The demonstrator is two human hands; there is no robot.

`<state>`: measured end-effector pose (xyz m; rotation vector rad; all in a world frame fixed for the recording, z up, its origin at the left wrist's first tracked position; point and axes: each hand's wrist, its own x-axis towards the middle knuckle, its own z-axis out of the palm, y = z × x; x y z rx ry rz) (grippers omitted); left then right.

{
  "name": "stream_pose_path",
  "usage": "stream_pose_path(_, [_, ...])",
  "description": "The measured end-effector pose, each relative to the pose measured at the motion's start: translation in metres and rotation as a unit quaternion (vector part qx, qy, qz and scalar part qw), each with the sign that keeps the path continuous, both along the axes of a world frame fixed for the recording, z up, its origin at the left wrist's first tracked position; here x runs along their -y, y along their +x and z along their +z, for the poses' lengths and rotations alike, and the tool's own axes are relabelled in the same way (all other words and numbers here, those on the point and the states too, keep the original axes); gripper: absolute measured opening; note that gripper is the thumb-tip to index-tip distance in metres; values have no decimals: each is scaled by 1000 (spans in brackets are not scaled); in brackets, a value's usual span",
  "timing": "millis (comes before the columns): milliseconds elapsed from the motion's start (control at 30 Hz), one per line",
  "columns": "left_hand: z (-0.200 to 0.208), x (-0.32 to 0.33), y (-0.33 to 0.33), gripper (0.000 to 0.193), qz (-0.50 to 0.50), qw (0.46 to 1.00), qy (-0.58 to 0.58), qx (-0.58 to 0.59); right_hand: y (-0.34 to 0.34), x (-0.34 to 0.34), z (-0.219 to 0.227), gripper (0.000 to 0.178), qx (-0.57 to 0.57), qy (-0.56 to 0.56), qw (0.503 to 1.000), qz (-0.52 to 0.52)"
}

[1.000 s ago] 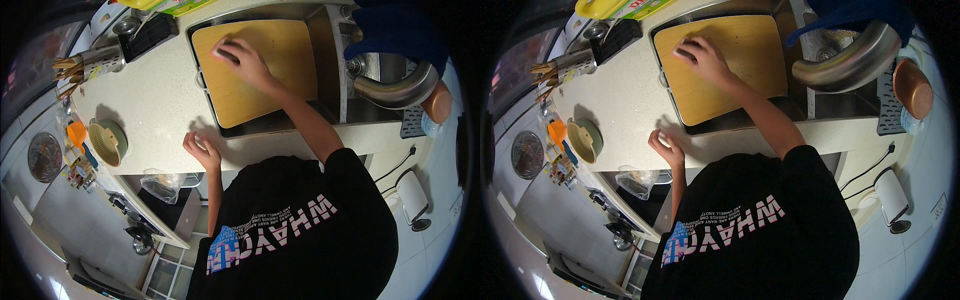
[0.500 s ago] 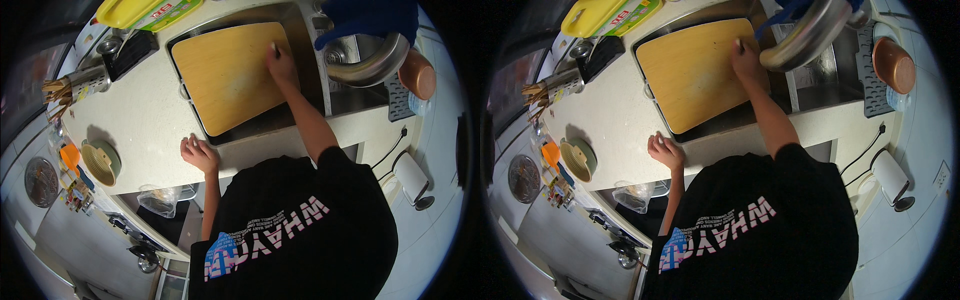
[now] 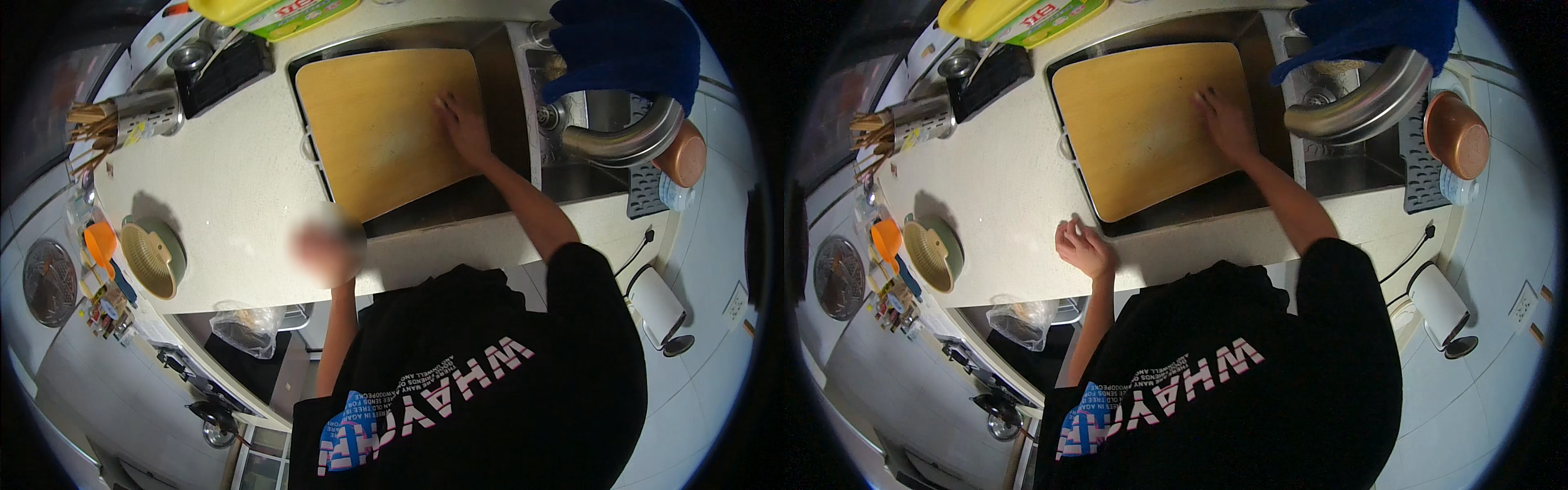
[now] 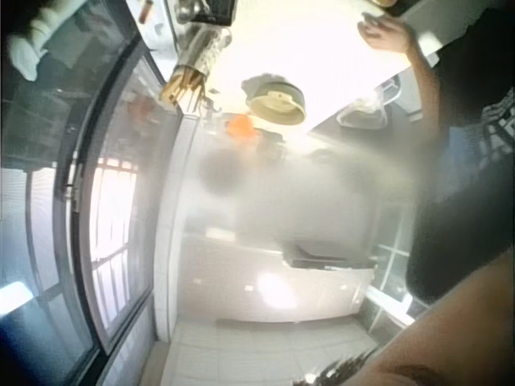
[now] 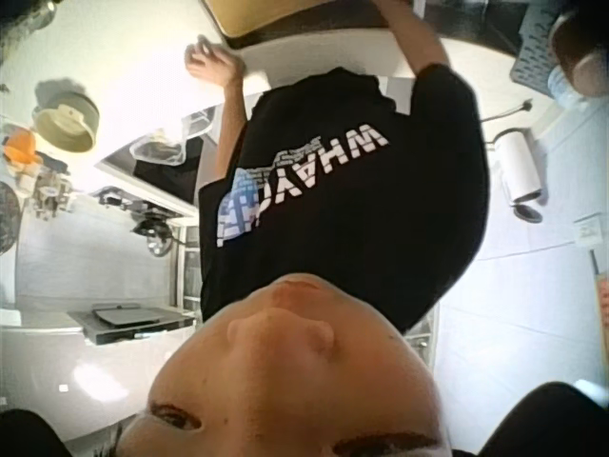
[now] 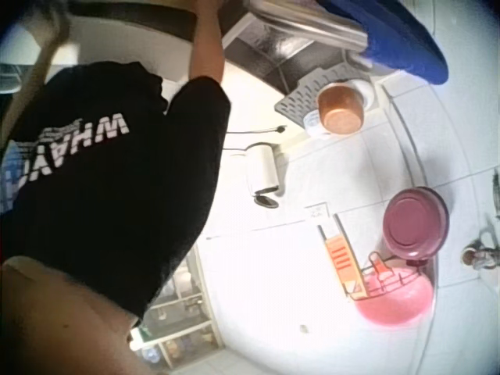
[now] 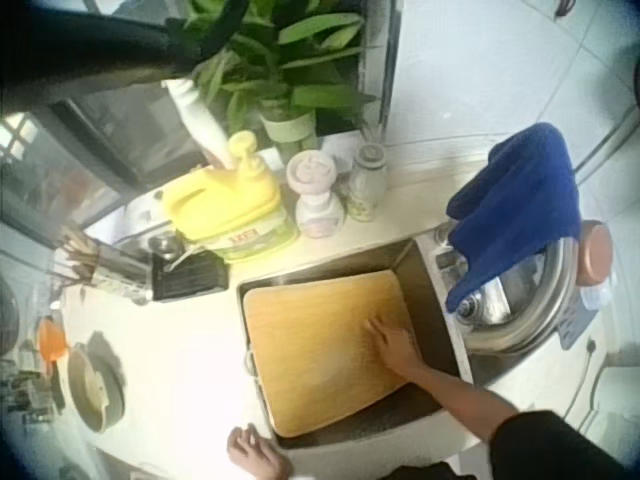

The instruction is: The person washes various kitchen items in a sink using a pink sponge and running water. They clean a white bowl, a copper pot, a white plate, a metal pot, a knife, a cleaver, and a wooden cutting board. After washing each item, they place it on a drying rack or the counter.

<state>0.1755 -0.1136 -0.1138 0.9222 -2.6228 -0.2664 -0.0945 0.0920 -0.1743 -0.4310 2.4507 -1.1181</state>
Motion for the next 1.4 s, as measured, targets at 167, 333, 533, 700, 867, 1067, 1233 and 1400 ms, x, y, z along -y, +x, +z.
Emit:
stream_pose_path(167, [-43,15,35,41,-34,998,-10,44,9,159,34,24,-181,-194,932,248])
stream_pose_path(333, [-63,18,50,51,-90,994,-34,56,44,71,19,26,-169,-230,847,448])
stream_pose_path(533, [-40,8,33,52,-100,993,-63,25,15,90,24,28,-150,-151,948,238])
stream_pose_path(700, [-54,12,43,49,-67,997,-38,25,-12,177,59,27,-82,-264,960,49])
stream_pose_path(867, [-45,7,31,47,-31,989,-115,85,68,102,53,28,-43,-225,869,439])
stream_pose_path(1067, [-50,10,40,48,-98,993,-49,34,33,129,22,21,-92,-121,967,206])
stream_pose_path(1233, [-50,7,38,47,-83,994,-64,34,94,93,29,24,-201,-230,853,423])
stream_pose_path(1400, [-51,10,42,47,-94,993,-69,13,-24,165,33,37,-237,-128,934,237])
